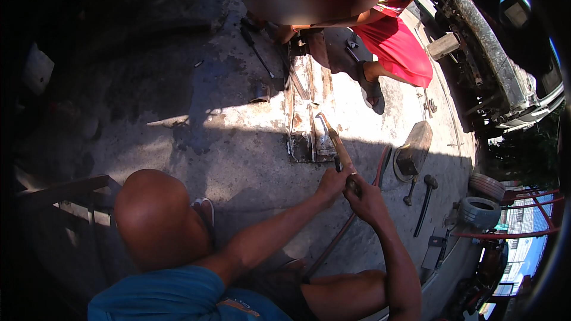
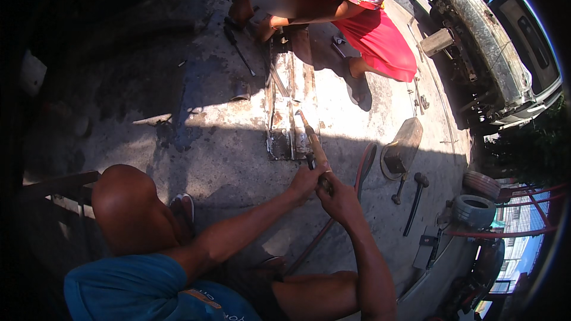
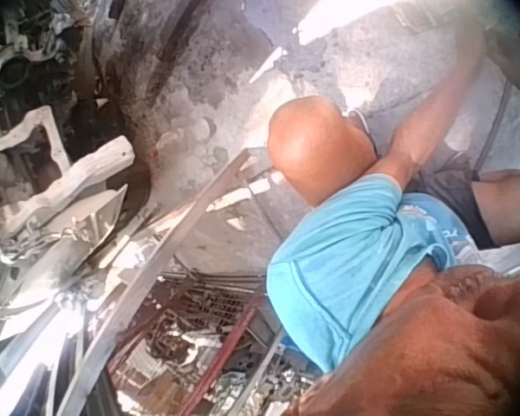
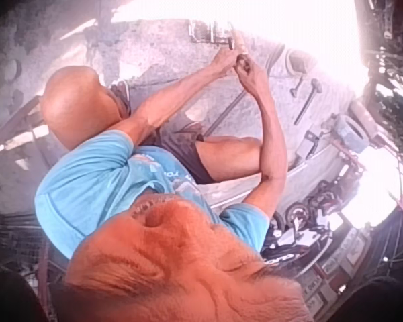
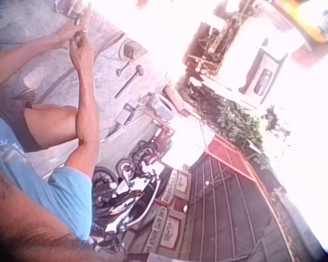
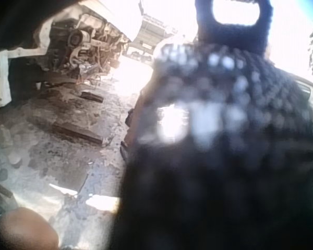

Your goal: The person uses a handheld welding torch to heat and weld a metal frame on the ground. A second person assists by holding and adjusting the metal piece with a hammer and other tools. The welder moves the torch along the seam while the assistant repositions the workpiece as needed.

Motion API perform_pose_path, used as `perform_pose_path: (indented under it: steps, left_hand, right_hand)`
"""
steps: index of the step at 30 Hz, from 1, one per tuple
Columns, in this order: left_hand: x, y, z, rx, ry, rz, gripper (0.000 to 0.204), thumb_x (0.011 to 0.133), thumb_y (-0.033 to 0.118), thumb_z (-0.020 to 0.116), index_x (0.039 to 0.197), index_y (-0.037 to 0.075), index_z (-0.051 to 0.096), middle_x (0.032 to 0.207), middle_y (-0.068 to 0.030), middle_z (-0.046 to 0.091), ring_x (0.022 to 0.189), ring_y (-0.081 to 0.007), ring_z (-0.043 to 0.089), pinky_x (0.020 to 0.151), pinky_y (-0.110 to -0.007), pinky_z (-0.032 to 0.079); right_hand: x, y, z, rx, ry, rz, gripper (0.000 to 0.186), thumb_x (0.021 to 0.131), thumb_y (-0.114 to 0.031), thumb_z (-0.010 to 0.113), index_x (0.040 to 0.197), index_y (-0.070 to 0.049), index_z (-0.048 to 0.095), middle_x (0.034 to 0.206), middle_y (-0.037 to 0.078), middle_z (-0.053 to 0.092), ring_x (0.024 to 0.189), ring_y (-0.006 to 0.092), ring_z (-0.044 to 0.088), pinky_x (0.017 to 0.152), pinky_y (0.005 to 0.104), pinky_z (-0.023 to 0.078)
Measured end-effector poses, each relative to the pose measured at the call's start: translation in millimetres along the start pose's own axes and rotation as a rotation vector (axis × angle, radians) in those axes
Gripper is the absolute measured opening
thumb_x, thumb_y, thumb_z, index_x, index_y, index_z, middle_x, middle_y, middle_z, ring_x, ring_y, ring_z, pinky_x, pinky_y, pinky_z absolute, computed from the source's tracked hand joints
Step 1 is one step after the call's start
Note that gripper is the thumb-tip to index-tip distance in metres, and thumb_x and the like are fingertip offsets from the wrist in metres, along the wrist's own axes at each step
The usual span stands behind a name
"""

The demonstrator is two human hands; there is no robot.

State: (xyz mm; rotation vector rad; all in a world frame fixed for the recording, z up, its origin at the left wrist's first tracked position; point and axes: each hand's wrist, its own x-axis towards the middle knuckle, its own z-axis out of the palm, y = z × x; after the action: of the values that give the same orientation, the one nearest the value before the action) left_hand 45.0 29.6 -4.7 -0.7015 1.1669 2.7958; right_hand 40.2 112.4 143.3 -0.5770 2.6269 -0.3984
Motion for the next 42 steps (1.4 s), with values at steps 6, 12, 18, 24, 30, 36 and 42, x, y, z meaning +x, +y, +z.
perform_pose_path:
  steps: [6,12,18,24,30,36,42]
  left_hand:
    - [-4.8,12.5,-0.7,0.025,-0.031,-0.017,0.051,0.101,0.045,0.064,0.076,0.001,0.069,0.065,-0.0019,0.06,0.057,-0.0115,0.056,0.052,-0.034,0.041]
    - [-4.9,10.5,-1.1,0.055,0.003,0.002,0.052,0.101,0.045,0.064,0.078,-0.002,0.07,0.069,-0.0047,0.064,0.061,-0.0126,0.06,0.054,-0.036,0.044]
    - [-4.2,12.0,-1.6,0.075,-0.018,-0.03,0.055,0.101,0.046,0.063,0.078,-0.003,0.07,0.07,-0.0062,0.065,0.063,-0.0145,0.062,0.057,-0.037,0.047]
    - [5.4,1.7,-4.7,0.027,-0.041,-0.021,0.051,0.102,0.044,0.064,0.086,-0.004,0.071,0.075,-0.008,0.068,0.066,-0.015,0.065,0.06,-0.035,0.049]
    - [3.7,3.8,-4.0,0.071,-0.035,-0.048,0.052,0.101,0.045,0.066,0.088,-0.005,0.072,0.076,-0.0082,0.069,0.067,-0.0149,0.065,0.06,-0.034,0.05]
    - [-1.0,7.2,-2.3,0.088,-0.028,-0.042,0.053,0.1,0.047,0.066,0.087,-0.004,0.073,0.074,-0.0069,0.067,0.066,-0.0143,0.064,0.06,-0.034,0.048]
    - [-5.0,10.0,0.3,0.094,-0.02,-0.002,0.056,0.101,0.048,0.063,0.081,-0.003,0.072,0.071,-0.0076,0.067,0.064,-0.0154,0.064,0.058,-0.037,0.047]
  right_hand:
    - [3.0,2.9,-1.0,-0.002,0.002,-0.014,0.038,0.095,-0.025,0.071,0.128,-0.006,0.064,0.097,0.027,0.074,0.097,0.0416,0.075,0.081,0.0444,0.057]
    - [2.7,1.4,1.2,-0.036,0.007,-0.049,0.039,0.094,-0.022,0.073,0.128,-0.006,0.063,0.1,0.026,0.075,0.1,0.0432,0.074,0.082,0.0468,0.057]
    - [4.3,16.3,3.9,-0.042,-0.007,-0.09,0.043,0.093,-0.013,0.072,0.133,-0.01,0.058,0.103,0.026,0.074,0.102,0.0457,0.071,0.083,0.0494,0.057]
    - [6.1,16.0,5.4,-0.054,-0.01,-0.09,0.046,0.091,-0.008,0.069,0.136,-0.013,0.056,0.102,0.027,0.073,0.099,0.0487,0.069,0.082,0.0545,0.056]
    - [5.8,17.1,5.3,-0.057,-0.007,-0.09,0.042,0.093,-0.006,0.067,0.133,-0.012,0.057,0.102,0.026,0.074,0.099,0.0471,0.071,0.082,0.0532,0.056]
    - [3.6,12.3,3.3,-0.07,-0.019,-0.061,0.04,0.094,-0.007,0.067,0.132,-0.012,0.057,0.102,0.024,0.075,0.099,0.0453,0.072,0.083,0.0513,0.057]
    - [2.2,12.3,2.1,-0.043,-0.004,-0.052,0.038,0.094,-0.009,0.072,0.129,-0.009,0.059,0.101,0.025,0.075,0.1,0.0444,0.073,0.082,0.0477,0.057]
